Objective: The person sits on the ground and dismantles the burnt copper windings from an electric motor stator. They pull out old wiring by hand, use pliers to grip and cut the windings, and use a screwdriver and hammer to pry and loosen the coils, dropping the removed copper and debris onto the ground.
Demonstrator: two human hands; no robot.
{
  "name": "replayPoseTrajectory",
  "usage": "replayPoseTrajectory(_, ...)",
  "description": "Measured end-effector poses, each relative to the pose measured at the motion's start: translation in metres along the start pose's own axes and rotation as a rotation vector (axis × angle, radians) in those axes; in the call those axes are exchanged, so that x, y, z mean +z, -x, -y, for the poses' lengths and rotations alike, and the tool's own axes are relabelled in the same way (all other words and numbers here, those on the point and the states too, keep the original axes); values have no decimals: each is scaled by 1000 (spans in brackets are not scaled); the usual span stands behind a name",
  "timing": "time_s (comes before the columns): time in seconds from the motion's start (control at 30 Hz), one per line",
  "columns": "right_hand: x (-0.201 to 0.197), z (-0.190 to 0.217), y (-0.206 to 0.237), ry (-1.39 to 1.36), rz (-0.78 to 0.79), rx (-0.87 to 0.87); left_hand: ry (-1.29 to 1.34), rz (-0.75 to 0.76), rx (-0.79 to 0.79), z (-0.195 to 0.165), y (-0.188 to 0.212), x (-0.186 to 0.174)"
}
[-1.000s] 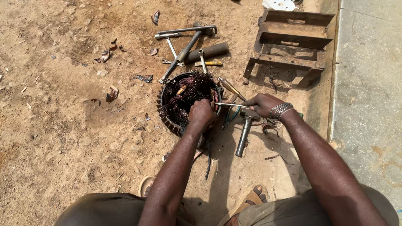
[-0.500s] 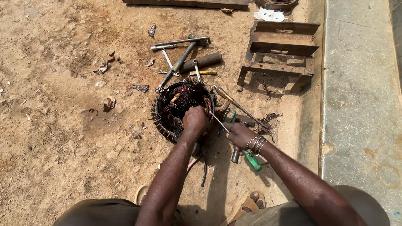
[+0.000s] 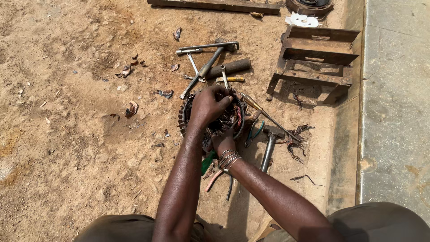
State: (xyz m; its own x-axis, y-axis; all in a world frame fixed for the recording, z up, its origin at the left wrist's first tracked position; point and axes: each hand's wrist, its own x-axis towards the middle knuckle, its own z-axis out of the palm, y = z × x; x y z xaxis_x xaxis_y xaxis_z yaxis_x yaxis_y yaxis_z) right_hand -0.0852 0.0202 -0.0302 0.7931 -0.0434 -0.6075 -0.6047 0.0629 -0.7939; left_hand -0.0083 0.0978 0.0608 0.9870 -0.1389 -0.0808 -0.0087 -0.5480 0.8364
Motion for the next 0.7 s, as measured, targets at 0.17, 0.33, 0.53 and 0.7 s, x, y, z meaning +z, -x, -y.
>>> replayPoseTrajectory(0.17, -122, -2, 37, 460, 174, 76, -140, 181, -26, 12, -7, 30)
replayPoseTrajectory(0.33, -191, 8, 54, 1463, 73, -569, -160, 280, -32, 24, -18, 46)
replayPoseTrajectory(0.53, -204, 11, 0, 1599, -23, -213, -109, 276, -39, 24, -20, 44)
replayPoseTrajectory(0.7, -217, -10, -22, 1557, -101, -534, -29, 209, -30, 26, -16, 27)
